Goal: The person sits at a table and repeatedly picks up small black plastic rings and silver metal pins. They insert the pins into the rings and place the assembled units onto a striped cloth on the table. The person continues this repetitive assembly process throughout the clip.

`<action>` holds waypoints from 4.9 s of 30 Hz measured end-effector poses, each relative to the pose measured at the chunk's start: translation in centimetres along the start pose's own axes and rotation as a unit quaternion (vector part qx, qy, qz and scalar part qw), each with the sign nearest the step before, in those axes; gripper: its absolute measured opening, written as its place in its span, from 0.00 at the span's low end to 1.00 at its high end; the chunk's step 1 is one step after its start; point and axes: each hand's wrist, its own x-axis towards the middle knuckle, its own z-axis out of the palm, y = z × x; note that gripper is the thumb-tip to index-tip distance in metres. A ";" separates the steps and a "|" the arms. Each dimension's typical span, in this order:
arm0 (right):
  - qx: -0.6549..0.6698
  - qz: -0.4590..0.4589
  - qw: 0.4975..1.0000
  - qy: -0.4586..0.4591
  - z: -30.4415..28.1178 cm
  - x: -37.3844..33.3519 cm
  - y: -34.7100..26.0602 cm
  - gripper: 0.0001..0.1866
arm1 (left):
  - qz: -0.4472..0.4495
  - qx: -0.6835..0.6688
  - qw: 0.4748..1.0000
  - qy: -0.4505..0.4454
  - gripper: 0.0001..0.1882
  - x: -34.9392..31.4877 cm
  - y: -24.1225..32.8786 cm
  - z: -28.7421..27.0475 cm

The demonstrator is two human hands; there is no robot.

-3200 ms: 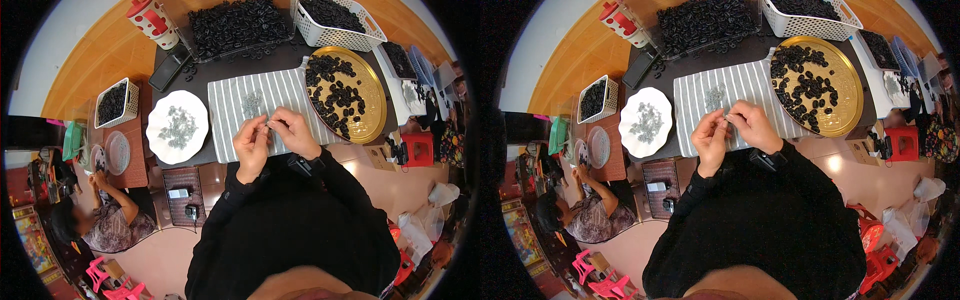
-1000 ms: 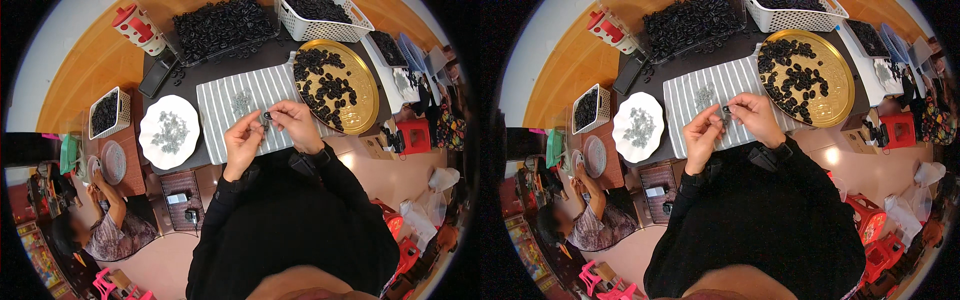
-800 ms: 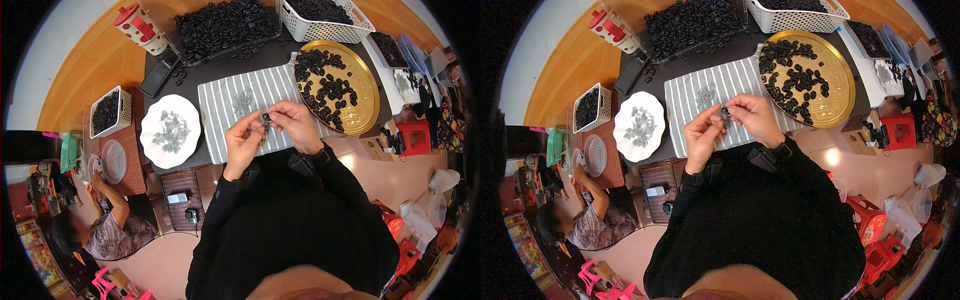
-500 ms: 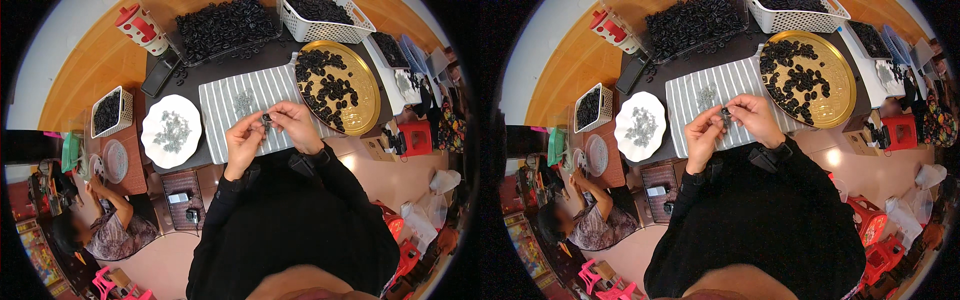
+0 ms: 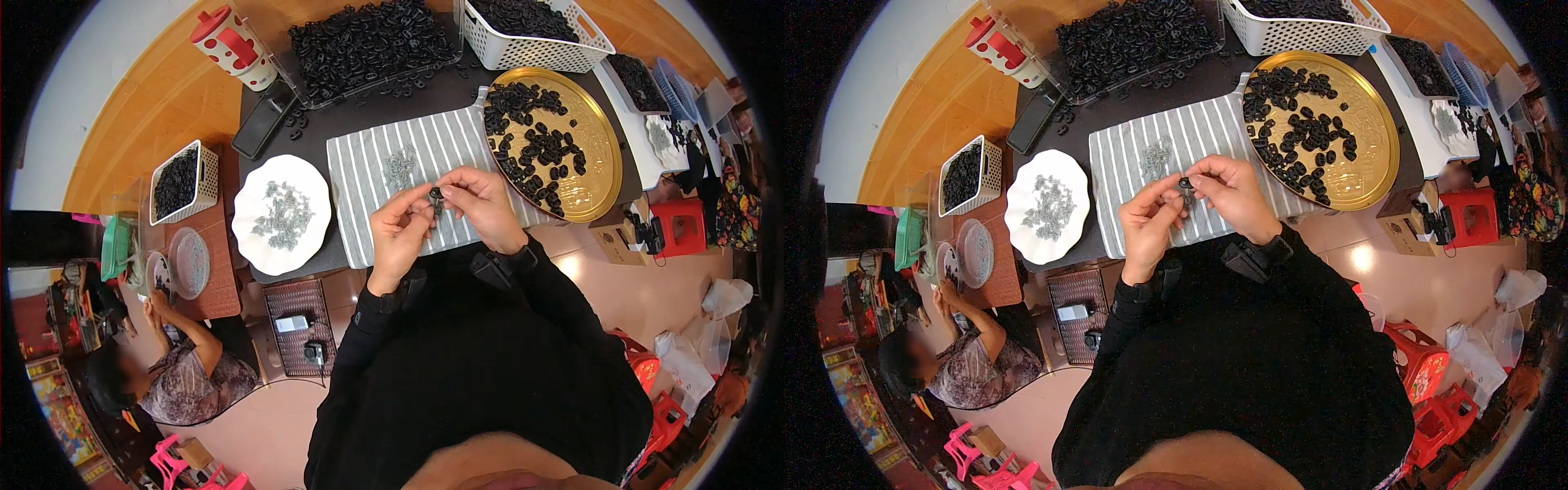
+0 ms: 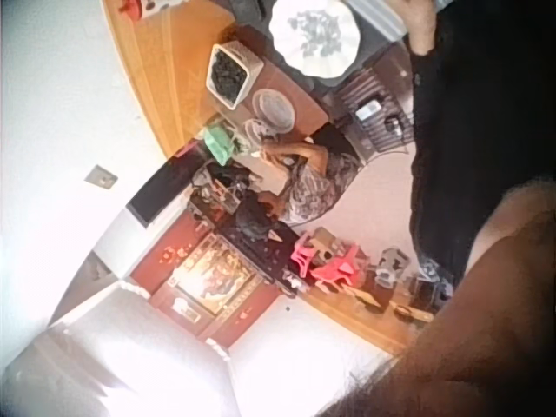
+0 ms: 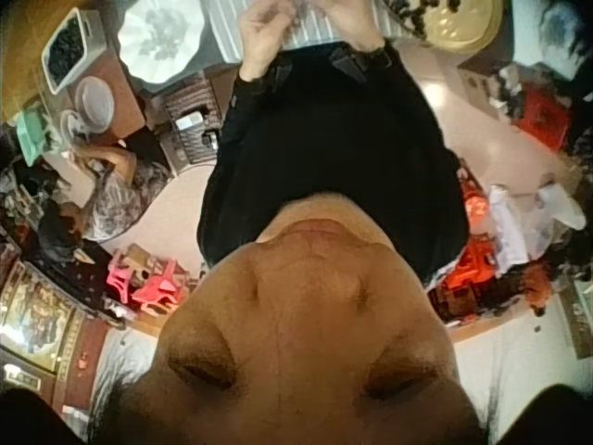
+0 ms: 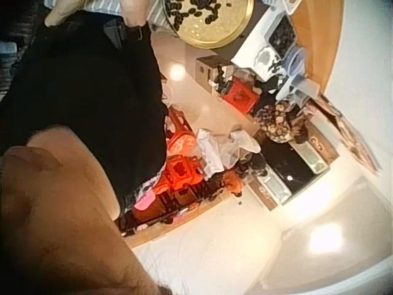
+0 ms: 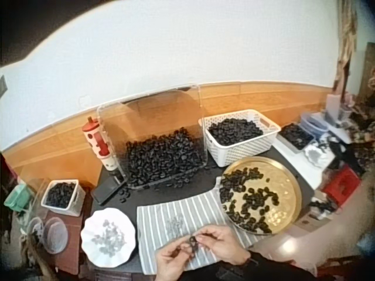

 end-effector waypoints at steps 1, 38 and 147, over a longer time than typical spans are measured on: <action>0.001 0.004 1.000 0.001 0.0 0.0 0.0 0.05 | 0.000 0.000 1.000 0.000 0.18 0.0 0.0 0.0; -0.219 -0.242 0.944 -0.046 0.5 -0.3 0.0 0.13 | 0.041 -0.028 0.997 0.053 0.14 0.2 -0.8 0.1; -0.669 -0.047 0.735 0.096 -24.9 5.4 -7.7 0.05 | 0.057 0.148 0.987 0.013 0.11 0.0 -0.4 2.6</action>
